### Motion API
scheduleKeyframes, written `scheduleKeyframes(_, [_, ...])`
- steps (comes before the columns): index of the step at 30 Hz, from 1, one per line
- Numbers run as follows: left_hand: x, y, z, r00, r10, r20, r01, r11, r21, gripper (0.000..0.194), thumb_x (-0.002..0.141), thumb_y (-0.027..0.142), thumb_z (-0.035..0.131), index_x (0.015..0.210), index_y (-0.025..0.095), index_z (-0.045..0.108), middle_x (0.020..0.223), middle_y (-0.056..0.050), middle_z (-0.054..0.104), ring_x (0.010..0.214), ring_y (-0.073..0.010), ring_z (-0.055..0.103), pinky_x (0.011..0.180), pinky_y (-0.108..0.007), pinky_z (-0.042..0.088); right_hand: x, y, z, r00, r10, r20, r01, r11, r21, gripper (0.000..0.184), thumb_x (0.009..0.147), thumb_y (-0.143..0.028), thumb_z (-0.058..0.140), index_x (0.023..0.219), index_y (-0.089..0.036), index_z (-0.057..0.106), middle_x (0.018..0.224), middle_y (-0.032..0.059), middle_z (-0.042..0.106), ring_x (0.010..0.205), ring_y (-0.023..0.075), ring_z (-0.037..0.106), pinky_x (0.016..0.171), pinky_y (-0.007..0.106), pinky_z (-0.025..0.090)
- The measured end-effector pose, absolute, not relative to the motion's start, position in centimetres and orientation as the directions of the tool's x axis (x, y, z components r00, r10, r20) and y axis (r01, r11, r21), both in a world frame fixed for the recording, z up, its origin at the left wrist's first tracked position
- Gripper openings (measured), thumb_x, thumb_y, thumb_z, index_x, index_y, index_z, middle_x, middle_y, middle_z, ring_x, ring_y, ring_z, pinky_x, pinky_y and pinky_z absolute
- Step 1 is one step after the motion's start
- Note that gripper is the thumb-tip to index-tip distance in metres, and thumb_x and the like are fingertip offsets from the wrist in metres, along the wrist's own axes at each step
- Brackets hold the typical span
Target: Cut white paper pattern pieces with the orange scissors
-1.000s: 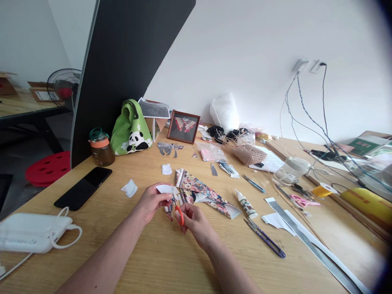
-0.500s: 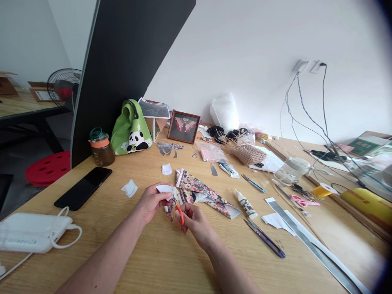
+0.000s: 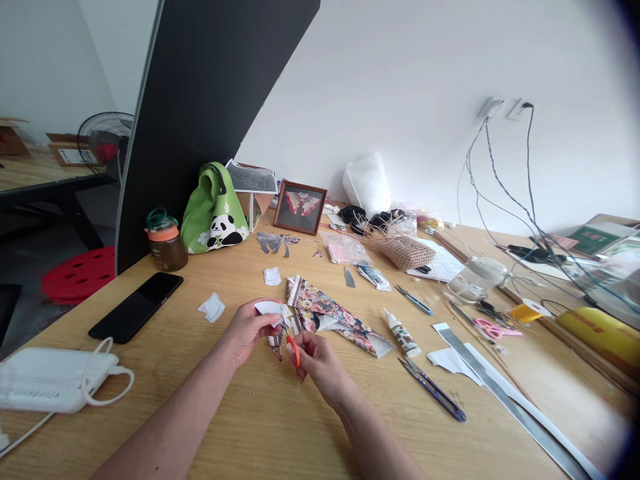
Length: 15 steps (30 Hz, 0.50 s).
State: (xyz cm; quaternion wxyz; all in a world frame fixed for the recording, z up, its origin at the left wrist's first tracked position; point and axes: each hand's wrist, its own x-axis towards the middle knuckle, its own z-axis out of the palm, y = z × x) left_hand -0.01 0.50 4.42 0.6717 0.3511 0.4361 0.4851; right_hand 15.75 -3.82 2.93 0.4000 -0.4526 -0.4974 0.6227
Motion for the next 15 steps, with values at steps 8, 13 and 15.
scheduleKeyframes(8, [0.0,0.51,4.43,0.139,0.957,-0.256,-0.347,0.289,0.892,0.039,0.052,0.019,0.08,0.089,0.012,0.068,0.072,-0.003,0.068,0.055,-0.0116,0.058,0.056,-0.026,0.048,15.78,-3.87,3.06,-0.277,0.945,-0.173,-0.072,-0.2,-0.977,0.048,0.061,-0.056,0.075,0.061,-0.017,0.047,0.051,-0.0068,0.045,0.042,0.0046,0.036,0.04,0.019,0.032])
scheduleKeyframes(13, [0.03,0.51,4.3,0.154,0.953,-0.261,-0.338,0.299,0.892,0.041,0.052,0.019,0.079,0.091,0.011,0.067,0.073,-0.002,0.067,0.056,-0.0115,0.058,0.056,-0.025,0.047,15.72,-3.92,3.15,-0.284,0.945,-0.164,-0.088,-0.197,-0.977,0.047,0.063,-0.056,0.074,0.062,-0.016,0.049,0.052,-0.0062,0.046,0.042,0.0048,0.037,0.04,0.018,0.032])
scheduleKeyframes(15, [0.03,0.49,4.28,0.155,0.953,-0.261,-0.334,0.299,0.894,0.041,0.053,0.018,0.078,0.092,0.011,0.067,0.072,-0.002,0.067,0.056,-0.011,0.057,0.055,-0.025,0.047,15.73,-3.93,3.13,-0.284,0.945,-0.164,-0.09,-0.196,-0.976,0.046,0.063,-0.055,0.075,0.062,-0.016,0.049,0.052,-0.0062,0.046,0.043,0.005,0.037,0.04,0.018,0.032])
